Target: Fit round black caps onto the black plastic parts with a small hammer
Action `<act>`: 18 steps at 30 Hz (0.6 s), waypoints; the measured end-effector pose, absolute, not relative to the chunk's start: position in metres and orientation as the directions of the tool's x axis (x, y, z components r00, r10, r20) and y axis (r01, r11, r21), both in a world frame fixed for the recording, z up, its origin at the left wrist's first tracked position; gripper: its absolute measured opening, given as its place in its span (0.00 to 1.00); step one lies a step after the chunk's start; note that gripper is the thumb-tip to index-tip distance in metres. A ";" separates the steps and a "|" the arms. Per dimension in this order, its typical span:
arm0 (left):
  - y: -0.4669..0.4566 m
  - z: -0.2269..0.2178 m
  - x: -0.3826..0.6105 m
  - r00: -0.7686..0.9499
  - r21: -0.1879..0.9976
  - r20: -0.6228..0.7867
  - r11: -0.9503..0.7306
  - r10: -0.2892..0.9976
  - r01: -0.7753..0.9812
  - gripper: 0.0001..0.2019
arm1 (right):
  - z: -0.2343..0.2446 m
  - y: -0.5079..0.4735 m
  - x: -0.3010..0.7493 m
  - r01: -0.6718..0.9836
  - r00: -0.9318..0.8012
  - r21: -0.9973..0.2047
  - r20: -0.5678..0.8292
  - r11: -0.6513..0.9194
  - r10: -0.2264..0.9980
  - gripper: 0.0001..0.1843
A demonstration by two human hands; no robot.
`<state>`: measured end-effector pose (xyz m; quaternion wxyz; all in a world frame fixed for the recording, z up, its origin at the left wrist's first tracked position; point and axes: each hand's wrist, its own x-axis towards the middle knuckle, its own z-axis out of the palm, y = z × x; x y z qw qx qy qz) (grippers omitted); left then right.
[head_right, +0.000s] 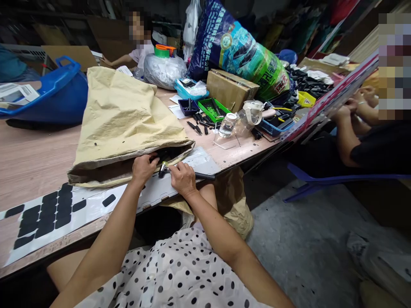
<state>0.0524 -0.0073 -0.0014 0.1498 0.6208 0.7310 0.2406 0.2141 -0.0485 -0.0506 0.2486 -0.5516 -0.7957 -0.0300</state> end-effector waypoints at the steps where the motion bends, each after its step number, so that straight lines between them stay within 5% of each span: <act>1: -0.002 -0.003 0.055 -0.192 0.514 0.042 0.143 0.981 0.846 0.16 | -0.051 -0.048 0.214 0.893 -0.266 -0.229 0.427 0.388 0.864 0.15; 6: 0.004 -0.006 0.053 -0.222 0.457 -0.028 0.210 0.975 0.864 0.16 | -0.052 -0.048 0.213 0.892 -0.258 -0.241 0.421 0.382 0.869 0.15; 12: -0.048 -0.026 0.009 -0.093 0.492 0.276 -0.057 0.957 0.869 0.09 | -0.055 -0.047 0.214 0.890 -0.250 -0.247 0.440 0.384 0.863 0.14; 18: -0.100 -0.052 -0.014 -0.032 0.566 0.300 -0.152 0.953 0.810 0.07 | -0.054 -0.048 0.215 0.896 -0.244 -0.236 0.445 0.375 0.862 0.13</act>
